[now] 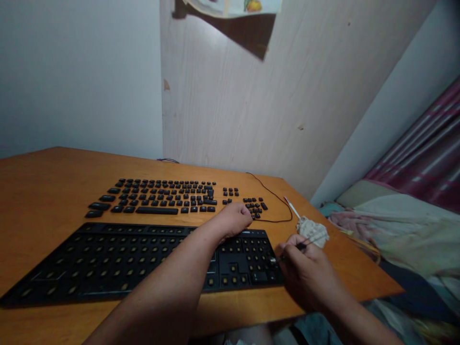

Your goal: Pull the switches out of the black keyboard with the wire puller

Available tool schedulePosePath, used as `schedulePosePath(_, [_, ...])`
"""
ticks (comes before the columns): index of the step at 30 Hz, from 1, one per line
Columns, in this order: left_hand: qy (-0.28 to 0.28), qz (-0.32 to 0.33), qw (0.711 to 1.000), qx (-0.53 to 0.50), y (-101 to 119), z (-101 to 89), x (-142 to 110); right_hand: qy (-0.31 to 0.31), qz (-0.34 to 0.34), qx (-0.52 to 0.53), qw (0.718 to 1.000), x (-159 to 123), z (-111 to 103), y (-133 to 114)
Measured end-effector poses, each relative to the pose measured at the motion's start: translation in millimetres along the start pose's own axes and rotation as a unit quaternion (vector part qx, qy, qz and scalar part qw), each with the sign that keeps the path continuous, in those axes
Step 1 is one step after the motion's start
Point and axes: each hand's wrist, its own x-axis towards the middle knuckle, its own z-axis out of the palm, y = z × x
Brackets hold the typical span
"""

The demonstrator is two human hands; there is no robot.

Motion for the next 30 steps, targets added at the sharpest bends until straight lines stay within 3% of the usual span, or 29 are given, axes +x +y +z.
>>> schedulePosePath(7, [0.005,0.025,0.998,-0.065,6.9,1.7,0.0,0.043,-0.06,0.0,0.997,7.5,0.2,-22.6])
schedulePosePath(13, [-0.145,0.094,0.975,-0.142,13.9,3.4,-6.4,0.093,-0.162,-0.019,0.982,29.0,14.8,-27.7])
schedulePosePath(15, [-0.163,0.101,0.968,-0.164,13.5,4.0,-7.3,0.108,-0.197,-0.055,0.973,34.6,19.4,-30.2])
schedulePosePath(21, [-0.093,0.07,0.981,-0.157,14.7,2.8,-7.3,0.1,-0.253,-0.088,0.958,36.1,31.6,-36.5])
schedulePosePath(26, [-0.07,0.031,0.982,-0.171,10.9,3.9,-3.8,0.093,-0.283,-0.092,0.95,45.6,25.7,-26.3])
schedulePosePath(30, [-0.064,0.022,0.976,-0.207,4.4,5.8,0.9,0.053,-0.373,-0.221,0.9,59.0,16.5,-17.7])
